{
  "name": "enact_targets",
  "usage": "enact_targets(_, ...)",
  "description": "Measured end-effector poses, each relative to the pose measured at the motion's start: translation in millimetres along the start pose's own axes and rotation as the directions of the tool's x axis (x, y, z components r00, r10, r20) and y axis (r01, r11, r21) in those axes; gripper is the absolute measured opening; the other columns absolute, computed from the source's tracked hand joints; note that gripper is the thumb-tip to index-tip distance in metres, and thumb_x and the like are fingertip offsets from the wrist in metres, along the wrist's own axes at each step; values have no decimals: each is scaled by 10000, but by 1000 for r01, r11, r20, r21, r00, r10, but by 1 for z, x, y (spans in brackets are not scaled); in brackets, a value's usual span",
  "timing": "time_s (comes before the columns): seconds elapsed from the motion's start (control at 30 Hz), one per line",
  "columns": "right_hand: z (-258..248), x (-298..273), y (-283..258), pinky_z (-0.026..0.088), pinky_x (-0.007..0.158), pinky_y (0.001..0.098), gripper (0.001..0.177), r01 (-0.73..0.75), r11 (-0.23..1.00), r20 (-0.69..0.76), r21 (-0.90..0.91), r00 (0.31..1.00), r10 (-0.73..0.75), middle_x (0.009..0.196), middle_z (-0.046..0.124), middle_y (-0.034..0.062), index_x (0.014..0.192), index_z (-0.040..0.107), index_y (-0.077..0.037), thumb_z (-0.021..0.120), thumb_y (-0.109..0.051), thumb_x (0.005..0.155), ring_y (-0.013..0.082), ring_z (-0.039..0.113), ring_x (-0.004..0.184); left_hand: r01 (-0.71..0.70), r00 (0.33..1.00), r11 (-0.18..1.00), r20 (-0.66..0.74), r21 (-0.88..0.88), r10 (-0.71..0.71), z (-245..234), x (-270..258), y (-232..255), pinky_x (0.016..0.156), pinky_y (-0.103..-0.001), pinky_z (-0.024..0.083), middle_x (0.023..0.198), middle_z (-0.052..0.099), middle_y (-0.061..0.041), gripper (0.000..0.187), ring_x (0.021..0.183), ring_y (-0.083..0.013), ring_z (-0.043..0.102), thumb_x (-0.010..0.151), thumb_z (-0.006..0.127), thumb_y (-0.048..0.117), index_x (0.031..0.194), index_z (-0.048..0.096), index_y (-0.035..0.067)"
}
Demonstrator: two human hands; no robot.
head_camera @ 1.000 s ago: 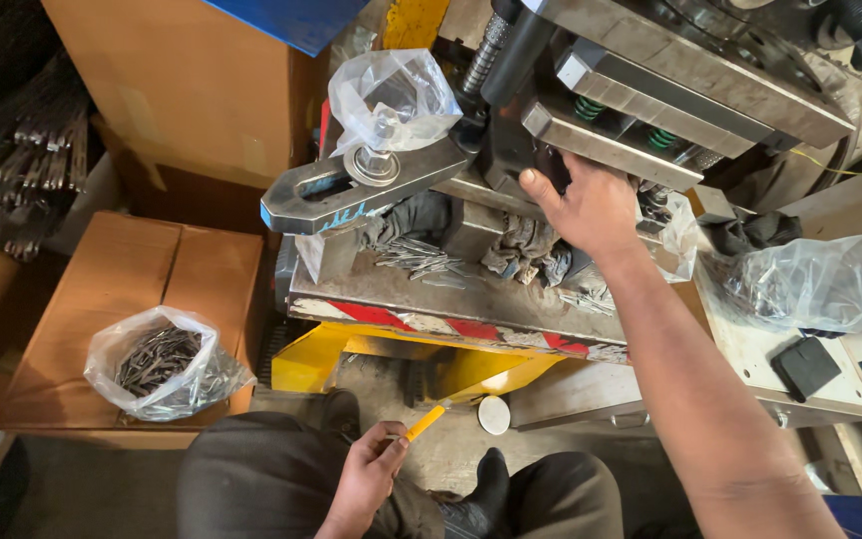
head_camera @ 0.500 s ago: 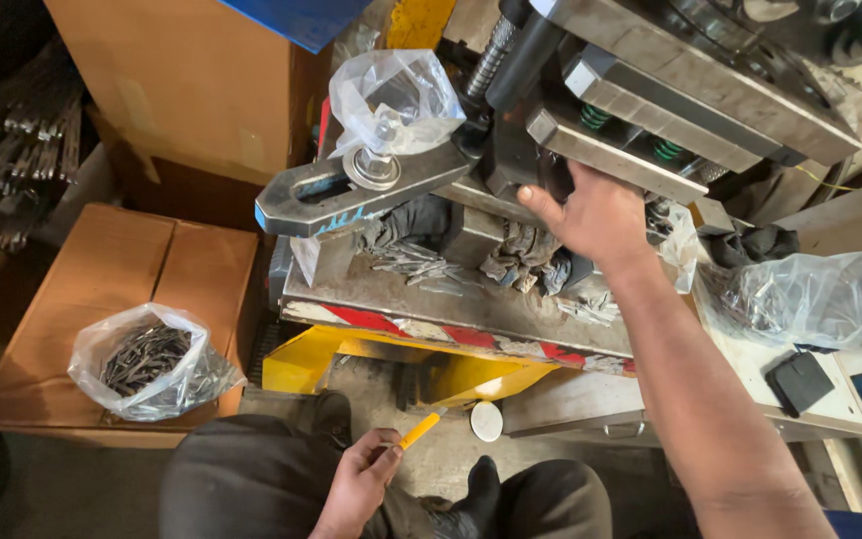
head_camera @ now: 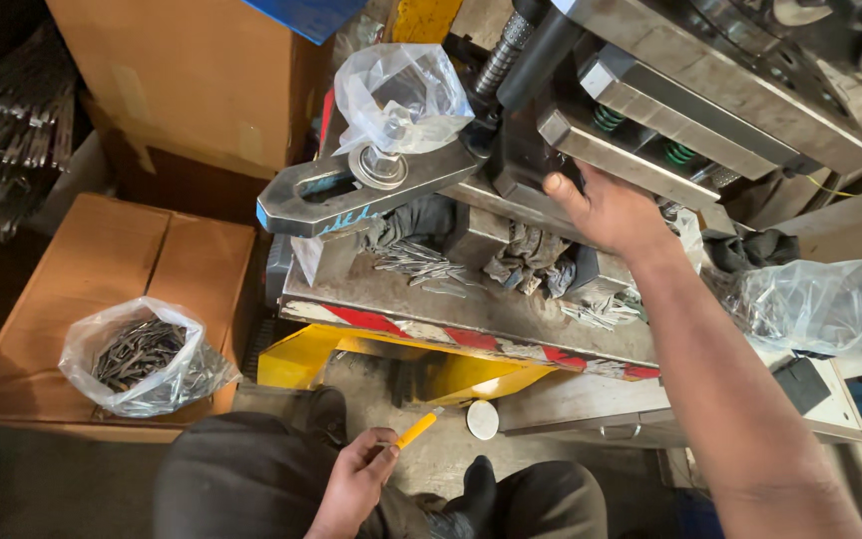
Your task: The person repeatedly places small metal pins into a press machine, uses a yellow tool to assist, and removes the processed pins. The person handles the pins one at a time and cycles the press lever.
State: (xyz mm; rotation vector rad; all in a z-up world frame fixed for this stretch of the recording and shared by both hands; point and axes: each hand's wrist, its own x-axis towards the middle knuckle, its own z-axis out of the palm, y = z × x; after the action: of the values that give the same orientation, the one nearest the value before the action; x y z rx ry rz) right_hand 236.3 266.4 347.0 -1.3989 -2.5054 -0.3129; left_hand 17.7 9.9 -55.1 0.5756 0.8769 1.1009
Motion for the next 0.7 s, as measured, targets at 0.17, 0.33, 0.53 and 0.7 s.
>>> enact_targets(0.17,5,8,-1,279,1181,512,803,-83,996,22,-34,996,84,1556,443,278,1560,425,-73,426,-661,1013,456,387,1445,12,1000,999,15,-50,-11,1,-5,6,484,-249,291,627,470,31,120,549,-64,400,942,659,50,1050,689,6)
enact_targets(0.33,4,8,1,302,1160,501,837,-99,995,48,9,994,99,1534,446,310,1541,431,-45,502,-666,985,467,398,1419,-11,1000,1000,13,-11,12,3,-7,8,490,-249,309,635,486,29,115,551,-68,408,958,660,58,1047,679,-13)
enact_targets(0.53,6,8,3,322,1177,479,798,-257,966,138,6,957,254,1538,470,247,1540,448,-102,564,-635,958,415,425,1435,94,995,995,-19,-30,-95,-2,-5,-2,463,-267,261,614,452,25,134,523,-78,363,940,656,67,1060,681,14)
enact_targets(0.7,1,7,6,296,1171,484,852,-50,994,81,101,996,42,1584,430,245,1567,416,-91,620,-612,925,423,393,1457,-12,999,999,36,-40,13,-4,3,-10,496,-257,321,630,493,19,128,550,-75,428,950,658,51,1052,694,-16)
